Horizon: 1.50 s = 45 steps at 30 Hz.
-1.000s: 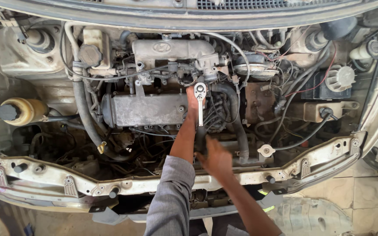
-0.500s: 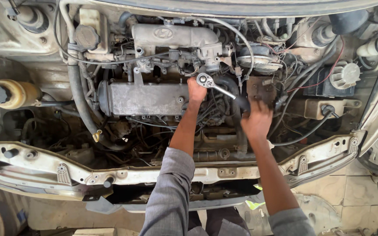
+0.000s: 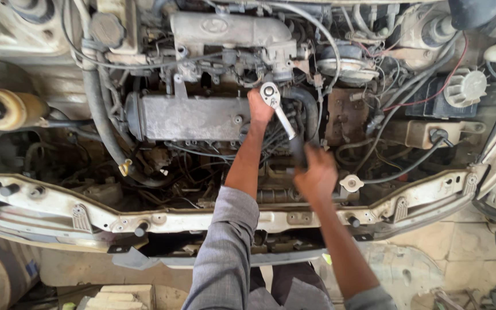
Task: The person works inside the engine bay of a car, using a ratchet and socket to tighten or loosen bolts on various engine components, including parts near the radiator and cylinder head.
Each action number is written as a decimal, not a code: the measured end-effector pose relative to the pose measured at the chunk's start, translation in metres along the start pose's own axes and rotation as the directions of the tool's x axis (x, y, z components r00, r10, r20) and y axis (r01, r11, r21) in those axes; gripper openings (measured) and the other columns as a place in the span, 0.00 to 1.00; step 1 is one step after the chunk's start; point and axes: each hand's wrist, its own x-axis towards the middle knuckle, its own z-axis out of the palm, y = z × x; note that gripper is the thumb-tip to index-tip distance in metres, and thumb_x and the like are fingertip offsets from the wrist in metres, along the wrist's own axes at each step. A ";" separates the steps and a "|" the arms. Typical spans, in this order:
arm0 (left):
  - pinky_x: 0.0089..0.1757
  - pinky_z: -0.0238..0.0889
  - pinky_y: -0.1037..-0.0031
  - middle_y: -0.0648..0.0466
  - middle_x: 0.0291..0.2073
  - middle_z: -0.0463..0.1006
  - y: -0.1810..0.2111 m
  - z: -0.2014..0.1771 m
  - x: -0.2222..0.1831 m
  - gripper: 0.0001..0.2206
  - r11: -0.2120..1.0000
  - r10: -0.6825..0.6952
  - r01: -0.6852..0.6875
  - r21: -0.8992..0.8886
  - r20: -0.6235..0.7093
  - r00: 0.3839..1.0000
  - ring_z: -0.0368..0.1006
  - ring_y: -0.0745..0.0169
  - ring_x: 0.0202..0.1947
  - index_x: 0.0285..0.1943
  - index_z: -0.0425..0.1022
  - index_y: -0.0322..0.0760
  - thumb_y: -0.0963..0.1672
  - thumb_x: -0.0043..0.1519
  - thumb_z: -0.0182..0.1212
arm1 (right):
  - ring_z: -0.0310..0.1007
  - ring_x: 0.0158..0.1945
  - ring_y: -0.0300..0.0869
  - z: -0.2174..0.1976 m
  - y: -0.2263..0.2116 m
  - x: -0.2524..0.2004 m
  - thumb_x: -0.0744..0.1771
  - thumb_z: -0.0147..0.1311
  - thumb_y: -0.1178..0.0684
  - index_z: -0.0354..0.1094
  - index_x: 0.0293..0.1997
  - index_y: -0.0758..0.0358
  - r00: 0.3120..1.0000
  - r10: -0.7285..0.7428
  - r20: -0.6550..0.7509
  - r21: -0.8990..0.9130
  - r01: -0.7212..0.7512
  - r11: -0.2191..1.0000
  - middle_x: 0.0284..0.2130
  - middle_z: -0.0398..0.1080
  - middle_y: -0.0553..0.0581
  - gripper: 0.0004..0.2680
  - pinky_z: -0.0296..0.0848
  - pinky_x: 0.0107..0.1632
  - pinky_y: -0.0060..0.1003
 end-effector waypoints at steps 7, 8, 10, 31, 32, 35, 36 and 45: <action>0.36 0.71 0.64 0.40 0.28 0.82 0.029 -0.011 0.005 0.04 0.980 -0.154 0.160 -0.122 0.059 0.986 0.81 0.49 0.29 0.36 0.81 0.28 0.38 0.56 0.62 | 0.70 0.54 0.51 0.007 0.053 0.075 0.57 0.58 0.65 0.77 0.58 0.57 0.977 -0.023 -0.212 -0.122 -0.003 0.993 0.51 0.74 0.53 0.23 0.64 0.58 0.50; 0.35 0.71 0.64 0.41 0.27 0.82 0.026 -0.011 0.005 0.04 0.980 -0.153 0.159 -0.124 0.054 0.987 0.81 0.50 0.29 0.35 0.81 0.28 0.38 0.56 0.62 | 0.69 0.52 0.51 0.008 0.054 0.073 0.57 0.58 0.65 0.77 0.58 0.58 0.981 -0.025 -0.191 -0.139 -0.002 0.990 0.50 0.73 0.54 0.23 0.63 0.58 0.50; 0.35 0.71 0.64 0.41 0.27 0.82 0.021 -0.010 0.006 0.04 0.982 -0.143 0.150 -0.117 0.066 0.987 0.81 0.52 0.28 0.35 0.81 0.28 0.38 0.55 0.62 | 0.69 0.50 0.50 0.012 0.053 0.064 0.55 0.59 0.64 0.76 0.58 0.60 0.988 -0.028 -0.154 -0.175 0.001 0.985 0.48 0.72 0.57 0.24 0.63 0.59 0.49; 0.33 0.69 0.72 0.54 0.25 0.81 0.012 -0.010 0.014 0.03 0.962 -0.147 0.173 -0.211 0.136 0.980 0.74 0.74 0.30 0.35 0.81 0.29 0.37 0.57 0.62 | 0.66 0.53 0.60 -0.002 0.030 0.042 0.54 0.56 0.66 0.71 0.63 0.60 0.993 0.034 -0.112 0.003 -0.033 0.999 0.49 0.69 0.63 0.28 0.66 0.55 0.54; 0.34 0.69 0.73 0.53 0.26 0.82 0.021 -0.018 0.012 0.04 0.972 -0.099 0.124 -0.200 0.129 0.987 0.74 0.74 0.30 0.37 0.81 0.29 0.37 0.56 0.62 | 0.67 0.54 0.59 -0.001 0.038 0.052 0.55 0.55 0.67 0.72 0.63 0.59 0.993 0.011 -0.121 0.000 -0.011 1.000 0.51 0.70 0.61 0.28 0.67 0.55 0.53; 0.33 0.68 0.72 0.51 0.25 0.81 0.059 -0.025 0.009 0.08 0.972 -0.101 0.119 -0.201 0.095 0.990 0.71 0.73 0.28 0.35 0.79 0.28 0.42 0.54 0.71 | 0.68 0.56 0.57 0.005 0.049 0.068 0.57 0.53 0.70 0.73 0.63 0.57 0.991 -0.030 -0.130 -0.017 0.028 0.999 0.56 0.71 0.55 0.26 0.67 0.56 0.52; 0.32 0.68 0.72 0.50 0.24 0.81 0.070 -0.028 0.010 0.12 0.968 -0.127 0.142 -0.206 0.083 0.988 0.68 0.73 0.27 0.33 0.78 0.28 0.43 0.54 0.75 | 0.68 0.56 0.57 0.005 0.048 0.068 0.57 0.54 0.70 0.72 0.63 0.57 0.993 -0.028 -0.118 -0.028 0.025 0.999 0.56 0.71 0.55 0.27 0.67 0.56 0.52; 0.27 0.58 0.68 0.53 0.17 0.69 0.092 -0.028 0.027 0.18 0.987 -0.115 0.115 -0.109 0.009 0.993 0.57 0.68 0.22 0.24 0.68 0.30 0.44 0.56 0.76 | 0.73 0.50 0.65 0.019 -0.025 -0.001 0.61 0.62 0.56 0.60 0.68 0.66 0.992 0.049 0.114 0.083 -0.058 0.995 0.60 0.63 0.74 0.27 0.76 0.49 0.52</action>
